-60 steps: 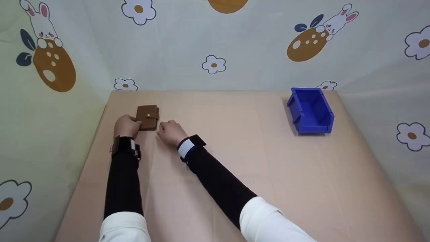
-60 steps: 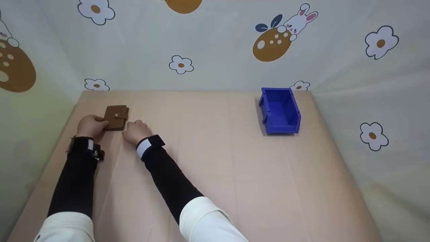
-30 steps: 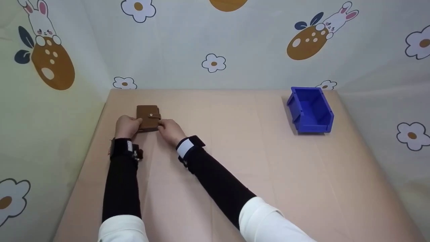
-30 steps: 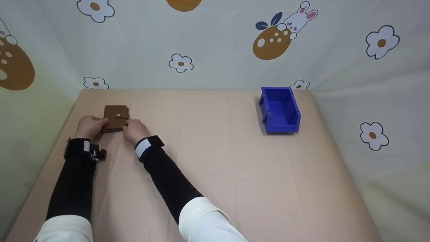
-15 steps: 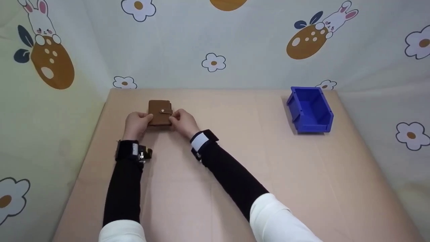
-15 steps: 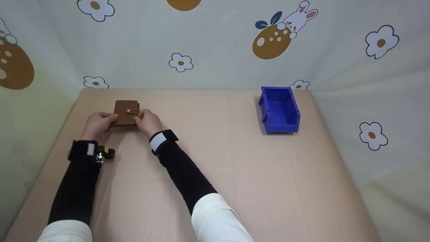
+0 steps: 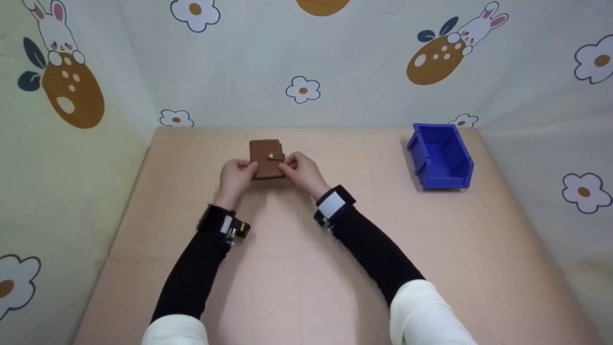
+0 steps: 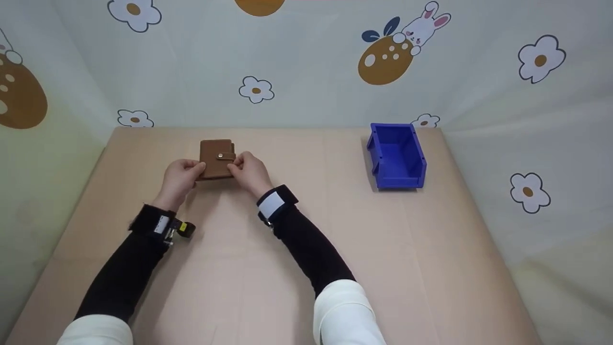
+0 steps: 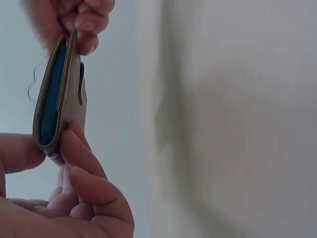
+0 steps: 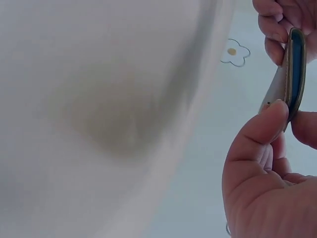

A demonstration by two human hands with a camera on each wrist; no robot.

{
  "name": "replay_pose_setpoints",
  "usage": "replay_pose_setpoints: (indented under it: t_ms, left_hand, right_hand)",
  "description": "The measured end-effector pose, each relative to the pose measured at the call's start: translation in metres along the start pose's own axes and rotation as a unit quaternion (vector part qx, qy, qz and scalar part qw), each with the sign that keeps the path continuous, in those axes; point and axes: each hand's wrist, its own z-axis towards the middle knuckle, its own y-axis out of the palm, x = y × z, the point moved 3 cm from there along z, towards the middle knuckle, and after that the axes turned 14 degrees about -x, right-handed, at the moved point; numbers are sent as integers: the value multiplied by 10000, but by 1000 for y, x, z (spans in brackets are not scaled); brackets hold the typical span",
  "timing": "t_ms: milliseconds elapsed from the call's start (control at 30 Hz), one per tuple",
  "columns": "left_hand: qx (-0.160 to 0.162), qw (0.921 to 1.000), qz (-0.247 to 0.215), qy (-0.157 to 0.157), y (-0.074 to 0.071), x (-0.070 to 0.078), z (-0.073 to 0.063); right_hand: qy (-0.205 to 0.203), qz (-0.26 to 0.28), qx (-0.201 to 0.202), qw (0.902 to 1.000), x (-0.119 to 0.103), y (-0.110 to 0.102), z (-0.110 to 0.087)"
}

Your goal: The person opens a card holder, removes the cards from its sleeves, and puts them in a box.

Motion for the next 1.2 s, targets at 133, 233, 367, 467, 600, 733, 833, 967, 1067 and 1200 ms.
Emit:
replay_pose_setpoints:
  t_ms: [133, 233, 367, 467, 600, 733, 833, 967, 1067, 1200]
  left_hand:
    - [-130, 9997, 12, 216, 23, 9, -4]
    - [-274, 9991, -9, 338, 41, 14, -8]
    - [-505, 9976, 24, 471, 63, 19, -13]
    - [-705, 9956, 160, 594, 78, 22, -16]
    - [-912, 9915, 482, 798, 94, 25, -19]
    - [-1090, 9874, 696, 917, 106, 26, -21]
    - [-1258, 9846, 790, 920, 113, 25, -21]
    - [-1423, 9815, 957, 851, 120, 23, -20]
    - [-1516, 9788, 1152, 757, 123, 22, -20]
    - [-1617, 9726, 1503, 724, 125, 20, -19]
  right_hand:
    - [86, -138, 81, 9998, 9, -19, -19]
    - [117, -177, 114, 9997, 18, -32, -33]
    - [130, -280, 153, 9994, 30, -47, -52]
    - [182, -358, 169, 9991, 39, -57, -65]
    - [295, -468, 145, 9984, 50, -67, -80]
    - [405, -484, 121, 9979, 61, -71, -88]
    - [501, -469, 110, 9976, 69, -72, -92]
    - [590, -494, 45, 9970, 78, -72, -95]
    - [642, -457, -58, 9969, 82, -71, -95]
    - [743, -335, -194, 9965, 87, -69, -94]
